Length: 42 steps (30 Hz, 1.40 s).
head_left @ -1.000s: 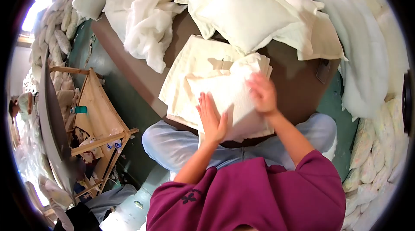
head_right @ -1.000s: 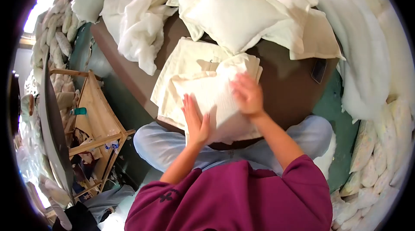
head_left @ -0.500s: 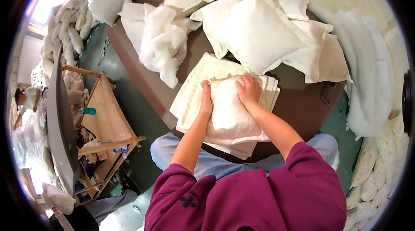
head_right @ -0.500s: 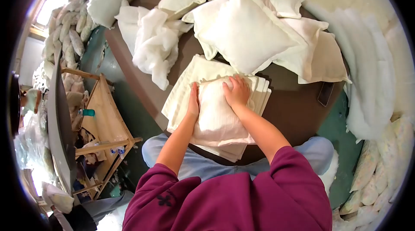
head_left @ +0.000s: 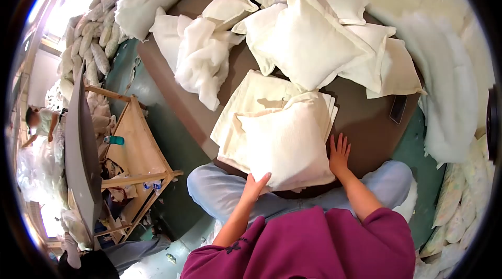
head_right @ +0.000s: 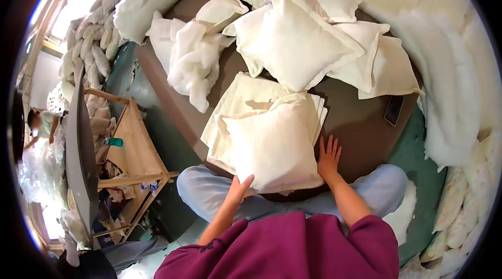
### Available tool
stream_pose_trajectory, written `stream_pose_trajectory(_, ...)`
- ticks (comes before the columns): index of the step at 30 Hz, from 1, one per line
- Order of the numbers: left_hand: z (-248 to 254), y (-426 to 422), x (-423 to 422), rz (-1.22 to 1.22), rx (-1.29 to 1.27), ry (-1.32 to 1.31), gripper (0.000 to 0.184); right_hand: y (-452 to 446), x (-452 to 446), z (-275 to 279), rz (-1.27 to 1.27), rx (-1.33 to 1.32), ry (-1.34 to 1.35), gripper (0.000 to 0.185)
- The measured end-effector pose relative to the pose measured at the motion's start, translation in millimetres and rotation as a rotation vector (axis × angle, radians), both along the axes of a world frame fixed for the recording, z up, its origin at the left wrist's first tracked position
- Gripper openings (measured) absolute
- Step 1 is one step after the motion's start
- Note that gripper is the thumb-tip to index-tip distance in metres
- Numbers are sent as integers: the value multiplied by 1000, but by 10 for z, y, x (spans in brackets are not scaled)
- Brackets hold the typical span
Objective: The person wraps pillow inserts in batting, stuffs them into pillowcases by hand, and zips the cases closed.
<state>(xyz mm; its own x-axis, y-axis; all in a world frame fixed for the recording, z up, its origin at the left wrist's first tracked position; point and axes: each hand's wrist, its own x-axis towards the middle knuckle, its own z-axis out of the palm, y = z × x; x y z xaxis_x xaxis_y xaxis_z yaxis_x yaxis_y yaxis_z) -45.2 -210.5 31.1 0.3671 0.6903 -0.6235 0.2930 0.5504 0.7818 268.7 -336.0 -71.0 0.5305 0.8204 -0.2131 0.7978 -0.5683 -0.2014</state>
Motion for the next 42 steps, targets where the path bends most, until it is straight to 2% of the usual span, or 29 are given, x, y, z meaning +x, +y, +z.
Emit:
stream_pose_trajectory(2, 146, 82, 123, 48, -172, -118, 70, 58, -45, -283, -9, 10, -132, 82)
stream_pose_trajectory(4, 254, 242, 223, 83, -119, -68, 61, 67, -50, -366, 7, 66, -331, 82)
stream_pose_trajectory(5, 250, 288, 247, 113, -63, -51, 59, 37, -20, -407, -4, 30, -193, 85)
stream_pose_trajectory(7, 400, 433, 338, 211, 90, 38, 54, 67, -3, -120, -43, -44, 90, 89)
stream_pose_trajectory(9, 681, 712, 282, 240, 193, 226, 45, 62, -2, -116, -52, -29, 105, 92)
stream_pose_trajectory(11, 771, 1034, 150, 344, 263, 95, 42, 76, -7, 88, -63, 13, 186, 97)
stream_pose_trajectory(13, 1146, 1287, 328, 394, 380, -189, 53, 98, -8, 93, -71, 9, 175, 96)
stream_pose_trajectory(15, 1423, 1636, 578, 495, 364, -275, 64, 91, -31, 57, -82, -1, 169, 94)
stream_pose_trajectory(17, 1777, 1867, 1003, 594, 337, -283, 60, 106, -17, 80, -84, -23, 181, 95)
stream_pose_trajectory(18, 1733, 2100, 1078, 542, 378, -295, 56, 102, -18, 98, -82, -37, 185, 95)
stream_pose_trajectory(19, 1596, 2452, 1149, 556, 297, -324, 53, 100, -15, 128, -86, -48, 198, 96)
stream_pose_trajectory(20, 1567, 2675, 1227, 398, 290, -318, 52, 94, -3, 127, -86, -48, 202, 95)
stream_pose_trajectory(22, 1189, 2921, 1327, 224, 362, -323, 63, 97, -17, 117, -94, -35, 215, 95)
stream_pose_trajectory(24, 1011, 2868, 1508, 152, 377, -21, 71, 100, -18, 157, -95, -41, 227, 94)
stream_pose_trajectory(26, 264, 2877, 1422, -56, 684, 111, 75, 89, -9, 165, -97, -35, 230, 94)
stream_pose_trajectory(28, 64, 2199, 1369, -352, 934, 455, 84, 88, 10, 65, -85, 15, 239, 89)
stream_pose_trajectory(29, -403, 1919, 1271, -414, 981, 491, 85, 79, 18, -41, -82, 41, 251, 88)
stream_pose_trajectory(31, -751, 1131, 1208, -779, 769, 782, 88, 64, 79, 17, -91, 15, 307, 82)
stream_pose_trajectory(32, -791, 635, 1087, -735, 1142, 824, 85, 95, 108, 67, -89, -42, 326, 84)
stream_pose_trajectory(33, -791, 438, 1039, -726, 1286, 858, 81, 108, 153, 167, -58, -91, 338, 87)
stream_pose_trajectory(34, -696, 356, 1086, -688, 1267, 876, 79, 106, 208, 311, -9, -102, 316, 82)
stream_pose_trajectory(35, -660, 322, 1116, -648, 1248, 850, 75, 92, 263, 597, -19, -43, 362, 66)
stream_pose_trajectory(36, -714, 338, 1090, -657, 1278, 834, 74, 125, 349, 742, -85, -39, 590, 53)
stream_pose_trajectory(38, -699, 371, 1038, -686, 1253, 765, 75, -77, 491, 1300, -110, 202, 887, 53)
stream_pose_trajectory(39, -685, 374, 1008, -715, 1235, 741, 76, -262, 607, 1466, -98, 357, 897, 48)
stream_pose_trajectory(40, -675, 389, 993, -740, 1221, 719, 76, -483, 768, 1651, -94, 510, 792, 44)
stream_pose_trajectory(42, -683, 394, 974, -767, 1226, 698, 75, -1069, 1160, 1589, -387, 816, 742, 29)
